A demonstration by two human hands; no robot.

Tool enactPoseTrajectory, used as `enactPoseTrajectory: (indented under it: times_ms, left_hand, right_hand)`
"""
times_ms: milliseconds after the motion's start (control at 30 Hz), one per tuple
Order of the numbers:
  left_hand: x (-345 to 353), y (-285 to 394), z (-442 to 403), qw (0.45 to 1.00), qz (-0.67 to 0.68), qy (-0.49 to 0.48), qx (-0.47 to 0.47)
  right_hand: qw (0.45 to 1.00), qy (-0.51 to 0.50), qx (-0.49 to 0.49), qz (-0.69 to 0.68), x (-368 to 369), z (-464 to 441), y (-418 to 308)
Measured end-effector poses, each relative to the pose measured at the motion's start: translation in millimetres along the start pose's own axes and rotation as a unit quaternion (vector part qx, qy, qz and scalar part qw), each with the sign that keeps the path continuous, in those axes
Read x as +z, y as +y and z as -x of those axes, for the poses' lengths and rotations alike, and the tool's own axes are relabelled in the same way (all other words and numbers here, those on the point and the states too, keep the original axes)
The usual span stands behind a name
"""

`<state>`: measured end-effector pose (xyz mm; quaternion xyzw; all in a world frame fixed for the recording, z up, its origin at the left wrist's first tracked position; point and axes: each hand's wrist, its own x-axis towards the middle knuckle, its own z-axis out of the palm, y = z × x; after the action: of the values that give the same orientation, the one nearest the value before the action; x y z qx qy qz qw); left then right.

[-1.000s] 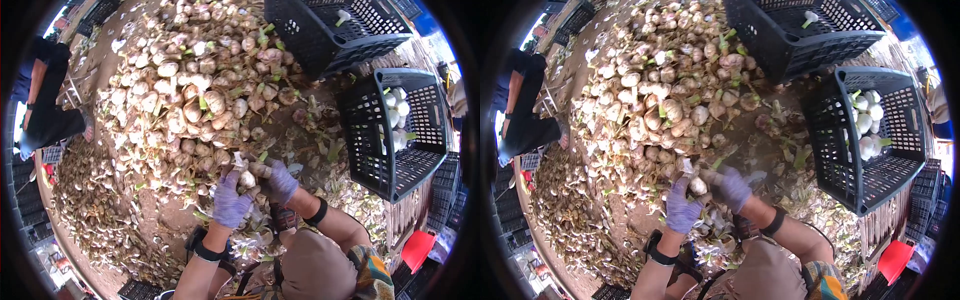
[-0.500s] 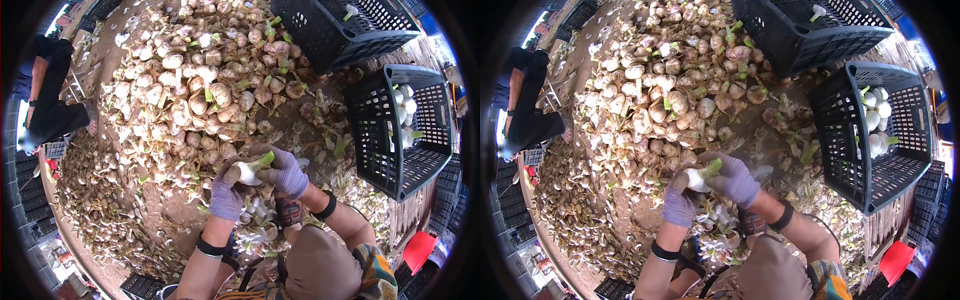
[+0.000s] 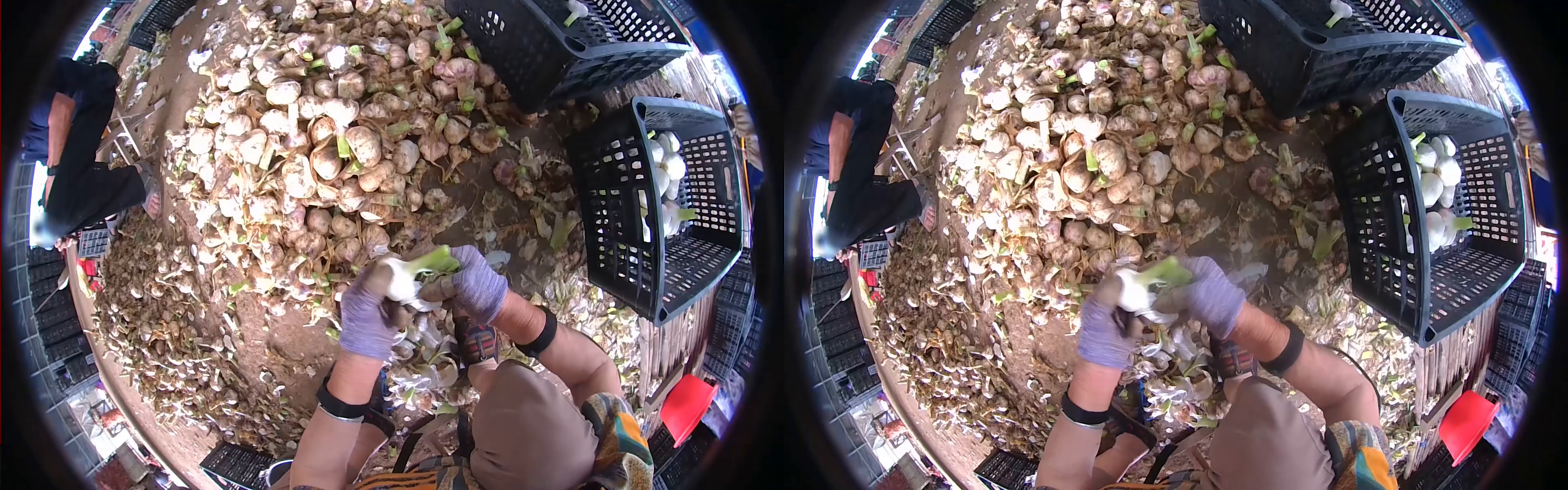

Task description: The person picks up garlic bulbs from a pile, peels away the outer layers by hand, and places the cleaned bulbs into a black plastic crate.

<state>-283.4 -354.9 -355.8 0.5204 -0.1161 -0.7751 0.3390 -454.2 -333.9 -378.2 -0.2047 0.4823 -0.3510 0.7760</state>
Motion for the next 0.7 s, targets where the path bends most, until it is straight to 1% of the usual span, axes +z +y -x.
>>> enactPoseTrajectory:
  times_ms: [33,67,100,133,167,200,267,300,333,400,433,467,533,600,667,700]
  left_hand:
    - [-1,4,0,1.000,-0.010,0.006,-0.019]
    - [2,10,1,0.999,-0.020,0.011,-0.037]
    - [3,11,1,0.999,-0.020,0.012,-0.036]
    - [4,11,2,0.998,-0.051,-0.001,-0.041]
    - [5,11,2,0.995,-0.082,-0.015,-0.046]
    - [1,6,-2,0.995,-0.084,-0.015,-0.046]
    - [-4,-5,-13,0.999,0.000,-0.027,-0.034]
    - [3,-6,-11,0.997,0.066,-0.005,-0.040]
    - [-2,-6,-11,0.997,0.066,-0.005,-0.041]
    - [-10,-1,-12,0.986,0.077,-0.136,-0.064]
    - [-8,-2,-10,0.989,0.070,-0.123,-0.049]
    - [-8,-4,-11,0.989,0.070,-0.124,-0.049]
    - [-9,-11,-13,0.993,0.032,-0.108,-0.043]
    - [-7,-11,-8,0.993,0.013,-0.101,-0.056]
    - [2,-11,1,0.993,-0.091,-0.067,0.020]
    - [-3,-10,2,0.992,-0.086,-0.088,0.009]
  right_hand:
    - [0.999,-0.025,-0.021,-0.003,-3,-2,5]
    - [0.999,-0.026,-0.022,-0.002,-6,-2,4]
    - [0.995,-0.025,-0.058,0.080,-10,-2,1]
    - [0.982,-0.025,-0.094,0.161,-10,-1,-3]
    - [0.987,-0.018,-0.079,0.142,-6,1,-12]
    - [0.987,-0.017,-0.080,0.141,-8,-2,-10]
    - [0.992,-0.042,-0.085,0.082,-16,-8,-6]
    - [0.996,-0.060,-0.065,0.024,-19,-5,-12]
    - [0.996,-0.061,-0.065,0.025,-26,-4,-12]
    - [0.992,0.025,-0.078,-0.100,-37,-2,-17]
    - [0.992,0.036,-0.101,-0.060,-34,4,-19]
    - [0.992,0.037,-0.102,-0.059,-32,4,-15]
    - [0.995,-0.031,-0.097,-0.023,-23,-1,-5]
    - [0.994,-0.027,-0.097,-0.030,-15,2,-5]
    - [0.997,0.035,-0.055,-0.029,-14,-2,-3]
    - [0.997,0.056,-0.042,0.016,-12,2,-10]
